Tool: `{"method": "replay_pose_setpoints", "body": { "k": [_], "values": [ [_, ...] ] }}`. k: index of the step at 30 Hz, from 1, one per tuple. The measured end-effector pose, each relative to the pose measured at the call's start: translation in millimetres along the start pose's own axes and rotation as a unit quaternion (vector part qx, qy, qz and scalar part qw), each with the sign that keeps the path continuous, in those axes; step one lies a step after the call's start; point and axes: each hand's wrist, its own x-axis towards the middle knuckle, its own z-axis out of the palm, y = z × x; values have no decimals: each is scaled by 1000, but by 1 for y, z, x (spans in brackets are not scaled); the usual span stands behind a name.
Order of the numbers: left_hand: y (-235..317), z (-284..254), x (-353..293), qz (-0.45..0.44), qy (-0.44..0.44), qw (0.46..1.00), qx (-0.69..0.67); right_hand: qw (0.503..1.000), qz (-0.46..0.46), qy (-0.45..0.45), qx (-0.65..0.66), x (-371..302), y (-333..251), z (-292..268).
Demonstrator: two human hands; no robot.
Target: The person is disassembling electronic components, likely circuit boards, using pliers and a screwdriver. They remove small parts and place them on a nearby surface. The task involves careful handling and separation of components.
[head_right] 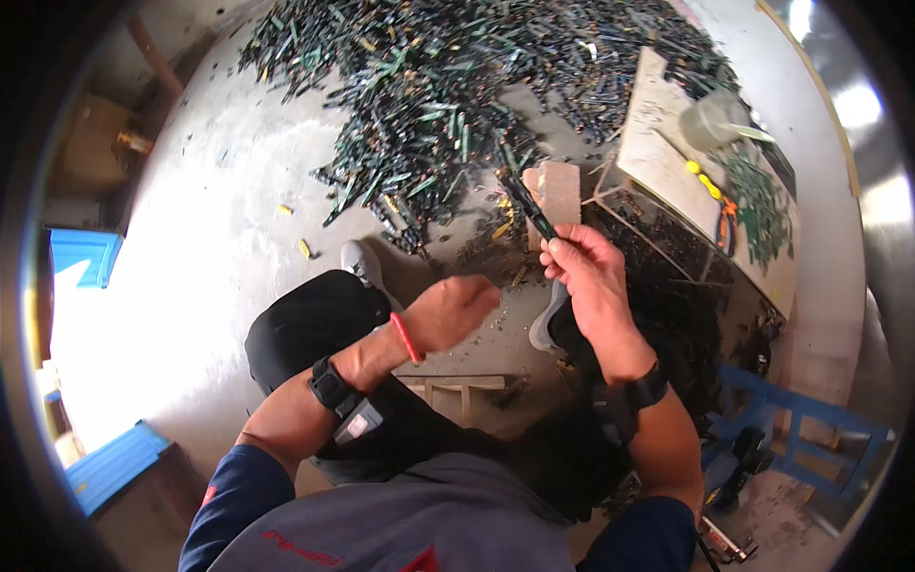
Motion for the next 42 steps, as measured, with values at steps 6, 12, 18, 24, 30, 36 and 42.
{"method": "replay_pose_setpoints", "body": {
  "k": [6, 12, 18, 24, 30, 36, 42],
  "values": [
    [-22, -6, 43, -135, 17, 953, -271, 994, -83, 74, 4, -38, 11, -8],
    [10, -2, 72, -308, 62, 821, -477, 995, -45, 86, -24, -43, 9, -21],
    [7, 9, 89, -289, 38, 779, -555, 995, -66, 56, -57, -38, 15, -18],
    [16, 9, 98, -271, 25, 759, -591, 992, -69, 49, -90, -37, 19, -17],
    [28, -1, 95, -228, -5, 782, -579, 991, -80, 10, -110, -33, 25, -14],
    [38, -4, 92, -185, -46, 789, -584, 986, -93, 33, -131, -31, 27, -12],
    [42, -8, 89, -148, -65, 815, -557, 983, -98, 32, -152, -28, 27, -11]
  ]
}}
